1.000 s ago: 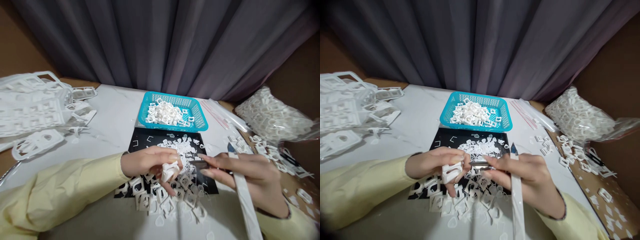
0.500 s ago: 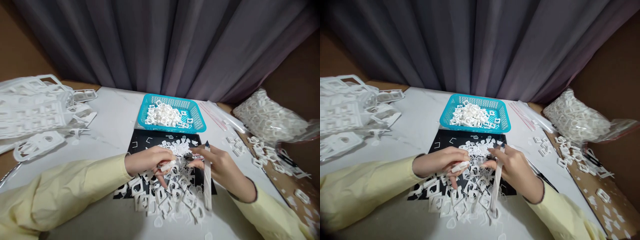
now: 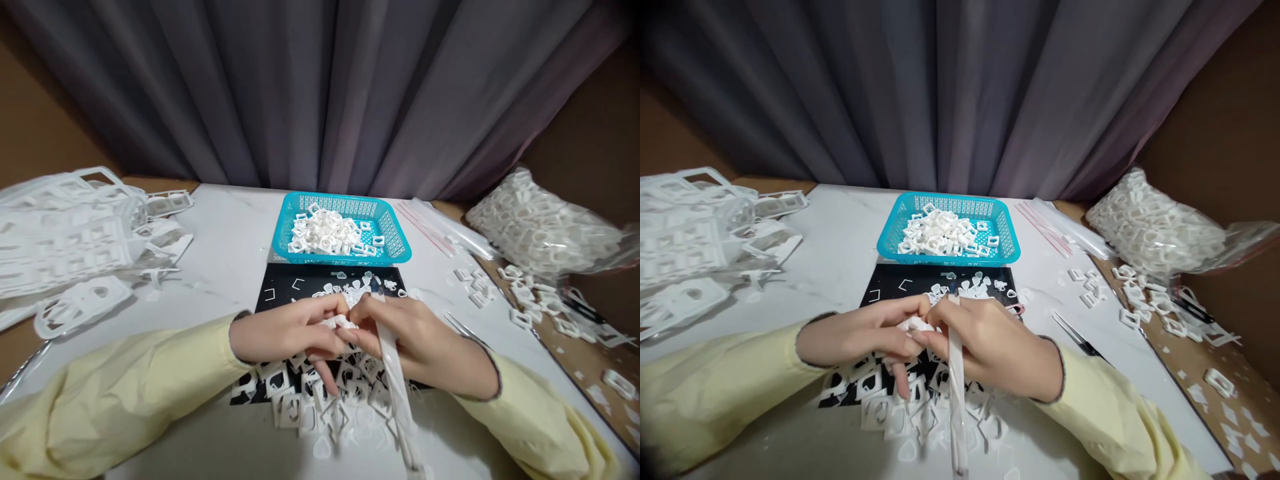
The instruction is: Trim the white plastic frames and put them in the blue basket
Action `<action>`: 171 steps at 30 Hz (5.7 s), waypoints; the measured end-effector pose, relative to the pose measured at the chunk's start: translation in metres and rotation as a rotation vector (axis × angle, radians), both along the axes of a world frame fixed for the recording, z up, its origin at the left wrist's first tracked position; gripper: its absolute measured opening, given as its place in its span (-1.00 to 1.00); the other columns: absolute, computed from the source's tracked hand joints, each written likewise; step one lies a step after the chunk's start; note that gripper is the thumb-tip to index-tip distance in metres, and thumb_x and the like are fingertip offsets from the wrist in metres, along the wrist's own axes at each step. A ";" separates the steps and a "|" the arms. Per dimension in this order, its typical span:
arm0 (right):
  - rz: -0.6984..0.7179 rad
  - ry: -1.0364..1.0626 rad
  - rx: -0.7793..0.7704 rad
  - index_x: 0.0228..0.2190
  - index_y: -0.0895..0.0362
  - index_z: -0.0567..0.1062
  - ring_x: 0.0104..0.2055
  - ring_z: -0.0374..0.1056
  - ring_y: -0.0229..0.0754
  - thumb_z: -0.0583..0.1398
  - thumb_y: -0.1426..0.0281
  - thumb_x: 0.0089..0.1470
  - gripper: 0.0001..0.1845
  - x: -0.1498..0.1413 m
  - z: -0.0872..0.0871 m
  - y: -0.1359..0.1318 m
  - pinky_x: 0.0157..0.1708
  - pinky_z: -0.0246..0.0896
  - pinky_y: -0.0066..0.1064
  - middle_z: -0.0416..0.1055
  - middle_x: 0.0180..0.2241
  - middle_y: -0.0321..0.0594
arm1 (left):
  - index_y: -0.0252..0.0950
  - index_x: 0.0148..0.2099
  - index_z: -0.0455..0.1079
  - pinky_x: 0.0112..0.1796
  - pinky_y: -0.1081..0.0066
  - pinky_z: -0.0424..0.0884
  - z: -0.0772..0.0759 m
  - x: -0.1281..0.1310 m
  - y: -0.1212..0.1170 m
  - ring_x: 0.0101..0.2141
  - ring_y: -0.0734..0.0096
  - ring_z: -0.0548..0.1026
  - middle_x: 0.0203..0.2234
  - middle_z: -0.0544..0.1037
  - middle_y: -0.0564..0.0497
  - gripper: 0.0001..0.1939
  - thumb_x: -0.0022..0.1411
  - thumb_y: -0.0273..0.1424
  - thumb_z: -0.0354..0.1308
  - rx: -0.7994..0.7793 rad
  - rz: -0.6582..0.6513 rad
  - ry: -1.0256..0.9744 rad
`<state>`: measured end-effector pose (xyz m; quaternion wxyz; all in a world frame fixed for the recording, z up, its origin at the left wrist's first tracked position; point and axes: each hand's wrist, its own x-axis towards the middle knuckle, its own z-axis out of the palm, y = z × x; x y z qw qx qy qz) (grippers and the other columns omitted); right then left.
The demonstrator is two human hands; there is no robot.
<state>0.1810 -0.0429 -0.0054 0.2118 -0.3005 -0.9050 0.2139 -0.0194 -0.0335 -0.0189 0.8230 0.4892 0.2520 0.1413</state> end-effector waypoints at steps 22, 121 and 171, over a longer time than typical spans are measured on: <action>-0.172 0.527 -0.951 -0.51 0.22 0.42 -0.71 0.08 -0.49 0.25 0.28 0.03 -0.75 -0.003 -0.002 0.007 -0.72 -0.03 -0.61 0.24 -0.70 -0.44 | -0.26 -0.37 0.57 -0.63 0.65 0.43 -0.011 -0.006 0.013 -0.49 0.60 0.41 -0.28 0.33 0.03 -0.92 -0.01 -0.44 0.33 0.219 0.302 -0.166; -0.187 0.321 0.289 -0.41 0.10 0.27 0.00 0.32 -0.10 0.10 0.60 0.08 -0.84 -0.013 -0.039 -0.011 -0.09 0.36 -0.17 0.43 -0.10 -0.06 | -0.37 -0.39 0.38 -0.38 0.56 0.52 -0.012 0.008 -0.006 -0.48 0.59 0.44 -0.50 0.42 0.06 -0.90 0.07 -0.55 0.27 -0.339 0.553 -0.168; -0.199 0.410 0.172 -0.34 0.15 0.37 0.00 0.38 -0.17 0.17 0.68 0.00 -0.78 -0.006 -0.015 -0.021 0.00 0.36 -0.43 0.44 -0.04 -0.13 | -0.44 -0.33 0.47 -0.38 0.52 0.56 -0.006 0.007 -0.007 -0.58 0.68 0.41 -0.49 0.44 0.00 -0.79 0.21 -0.69 0.02 -0.498 0.569 -0.218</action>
